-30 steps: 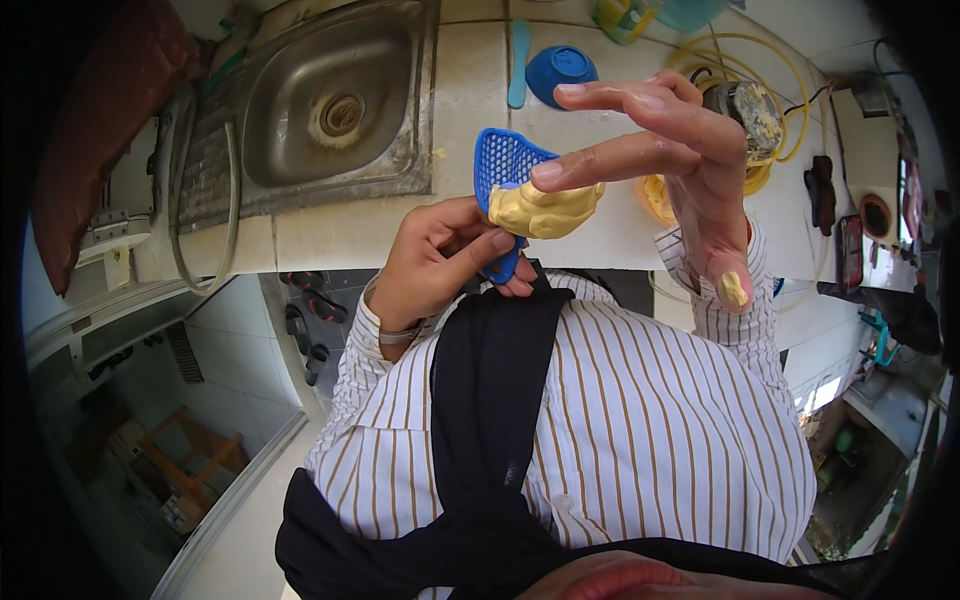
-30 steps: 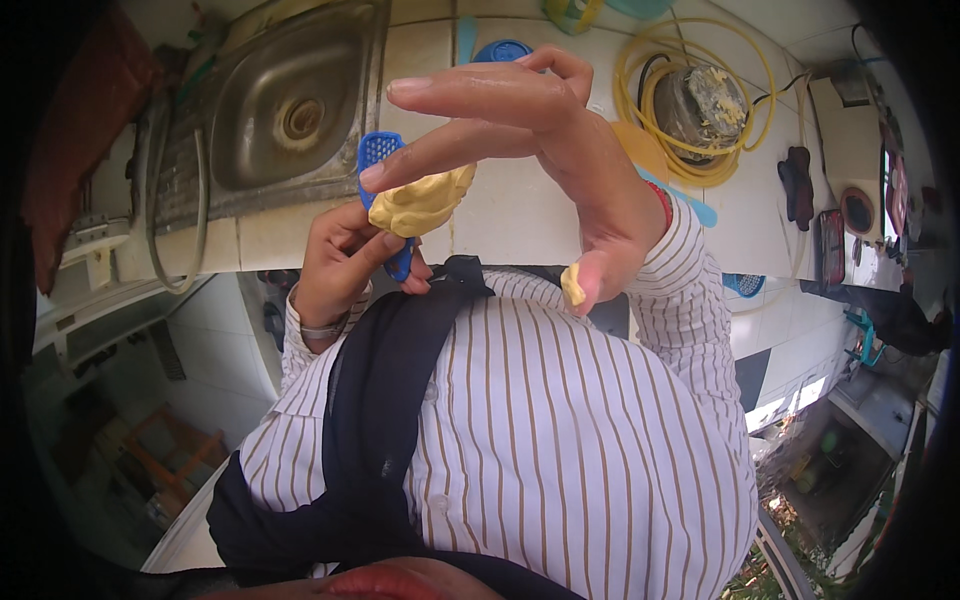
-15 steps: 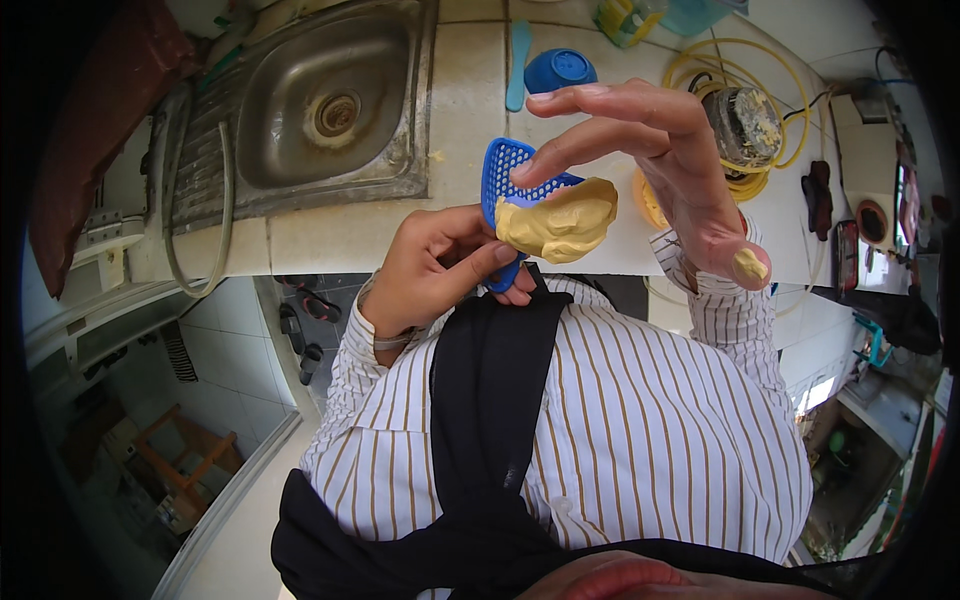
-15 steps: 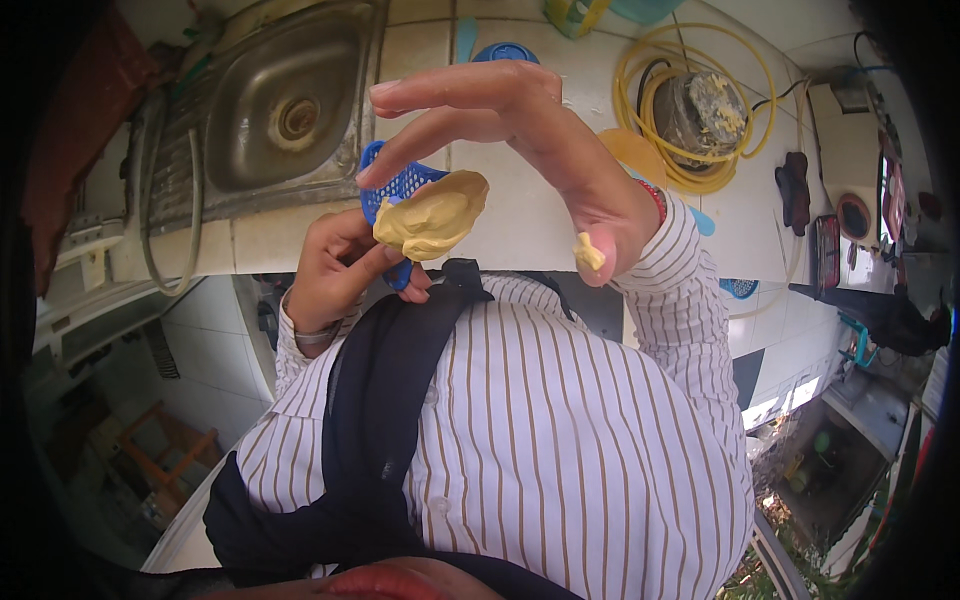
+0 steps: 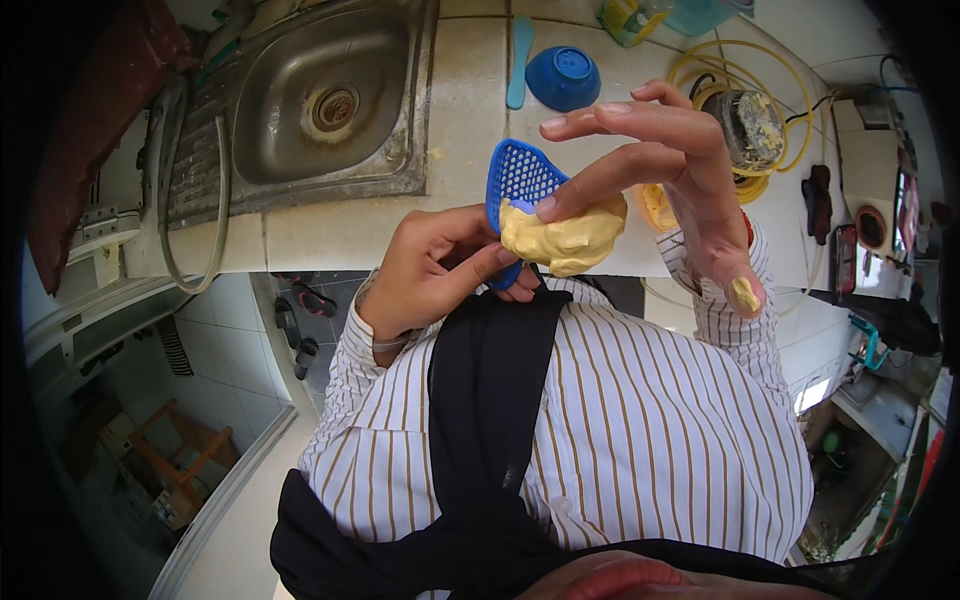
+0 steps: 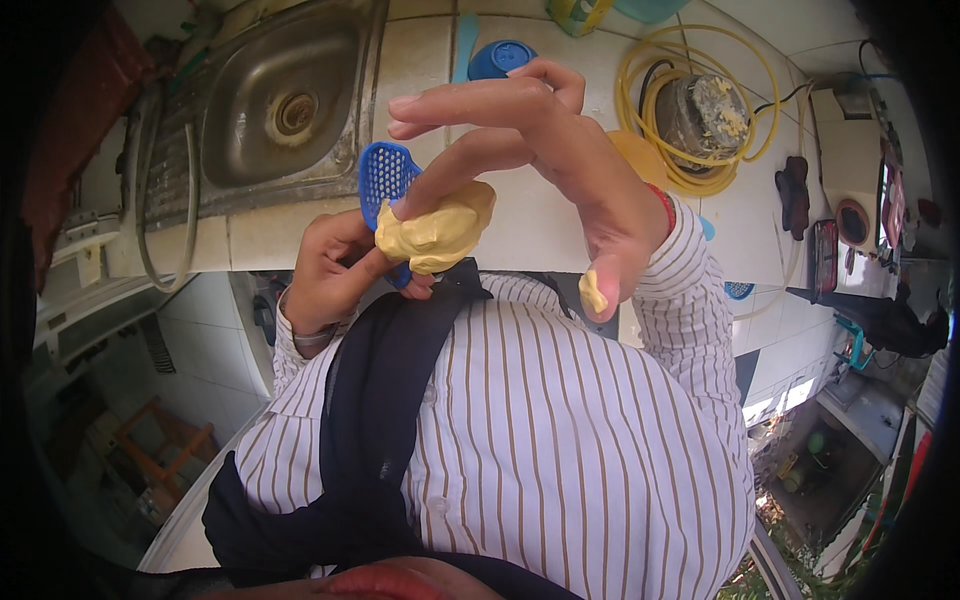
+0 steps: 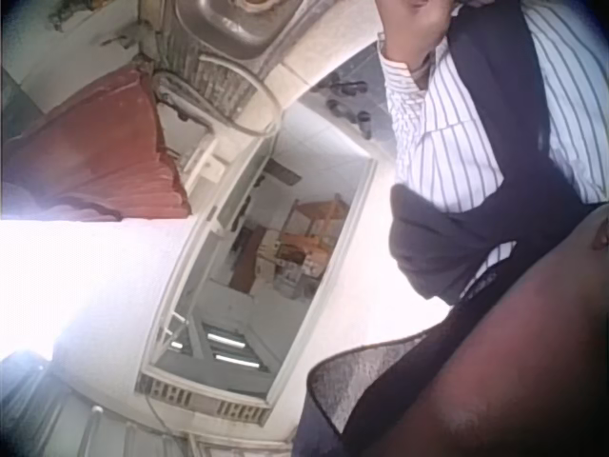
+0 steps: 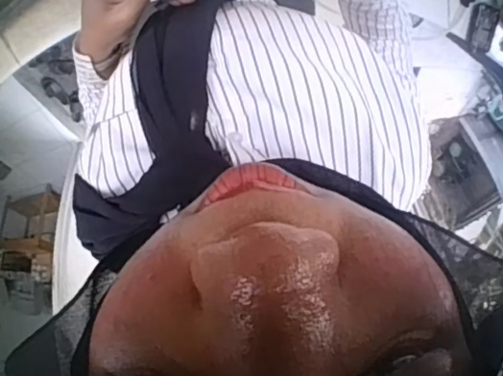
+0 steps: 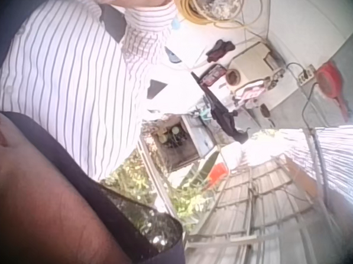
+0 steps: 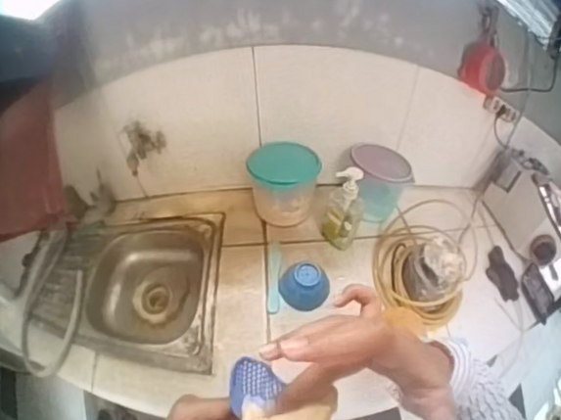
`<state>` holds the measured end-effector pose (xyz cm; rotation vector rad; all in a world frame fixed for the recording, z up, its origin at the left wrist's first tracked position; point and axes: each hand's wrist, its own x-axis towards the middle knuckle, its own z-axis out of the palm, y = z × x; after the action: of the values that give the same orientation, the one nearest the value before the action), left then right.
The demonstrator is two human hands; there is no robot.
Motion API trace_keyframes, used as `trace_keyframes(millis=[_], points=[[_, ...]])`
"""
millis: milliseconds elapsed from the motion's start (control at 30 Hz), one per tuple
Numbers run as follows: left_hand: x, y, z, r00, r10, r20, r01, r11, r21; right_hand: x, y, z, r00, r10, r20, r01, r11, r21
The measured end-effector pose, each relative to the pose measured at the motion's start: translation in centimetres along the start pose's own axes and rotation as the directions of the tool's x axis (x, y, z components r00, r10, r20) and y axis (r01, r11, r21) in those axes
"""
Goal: The person washes their hands at the sink, then scoops a yellow paste from a bowl onto a blue grater using a spatula. They then use their fingers to press and shape the paste on the grater's surface.
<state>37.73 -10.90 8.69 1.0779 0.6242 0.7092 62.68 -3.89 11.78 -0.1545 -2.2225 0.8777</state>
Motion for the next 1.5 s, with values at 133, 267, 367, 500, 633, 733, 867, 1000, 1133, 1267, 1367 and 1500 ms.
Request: trace_keyframes(millis=[133,267,367,500,633,733,867,1000,1133,1267,1367,1500], points=[[0.0,-0.2,0.0,1.0,0.025,-0.007,-0.025,0.999,0.022,-1.0,1.2,0.4,0.99,-0.047,-0.131,0.059,0.994,0.087],[0.3,0.2,0.2,0.999,0.002,-0.032,-0.001,1.0,0.022,-1.2,0.8,0.5,0.963,0.018,-0.269,0.03,0.984,0.173],[0.2,0.2,0.4,0.998,-0.007,-0.057,0.009,0.999,0.047,-1.0,0.3,1.4,0.935,0.084,-0.345,0.024,0.955,0.296],[0.2,-0.1,0.7,0.996,-0.003,-0.087,0.009,0.998,0.069,0.5,-0.3,1.4,0.98,-0.089,-0.179,0.104,0.992,0.076],[0.0,-0.1,0.8,0.992,-0.028,-0.127,0.035,0.998,0.053,1.2,-1.8,1.1,0.995,-0.095,0.012,0.095,0.969,-0.23],[-0.5,-0.3,0.7,0.983,-0.046,-0.177,0.053,0.998,0.037,1.1,-2.2,2.0,0.998,-0.057,0.005,0.056,0.961,-0.27],[-0.8,-0.8,0.1,0.979,-0.036,-0.2,0.042,0.999,0.03,1.4,-2.6,3.5,1.0,0.003,0.018,0.004,0.939,-0.343],[-1.1,-1.2,-0.1,0.964,-0.05,-0.263,0.055,0.998,0.011,1.8,-1.5,4.7,0.999,-0.032,-0.029,0.019,0.933,-0.359],[-1.6,-2.0,-0.5,0.955,-0.053,-0.292,0.055,0.998,-0.001,0.5,-0.4,7.1,0.971,-0.077,-0.227,-0.032,0.897,-0.44],[-2.3,-2.7,-1.0,0.946,-0.003,-0.325,0.007,1.0,0.012,0.2,-0.8,9.6,0.971,-0.02,-0.236,-0.11,0.846,-0.522],[-2.8,-2.8,-1.3,0.944,0.0,-0.331,0.001,1.0,0.004,1.2,-1.1,10.9,0.986,0.034,-0.161,-0.112,0.86,-0.499],[-3.4,-2.9,-1.4,0.933,-0.014,-0.36,0.013,1.0,-0.007,1.8,-0.4,11.9,0.963,-0.027,-0.269,-0.097,0.895,-0.436]])
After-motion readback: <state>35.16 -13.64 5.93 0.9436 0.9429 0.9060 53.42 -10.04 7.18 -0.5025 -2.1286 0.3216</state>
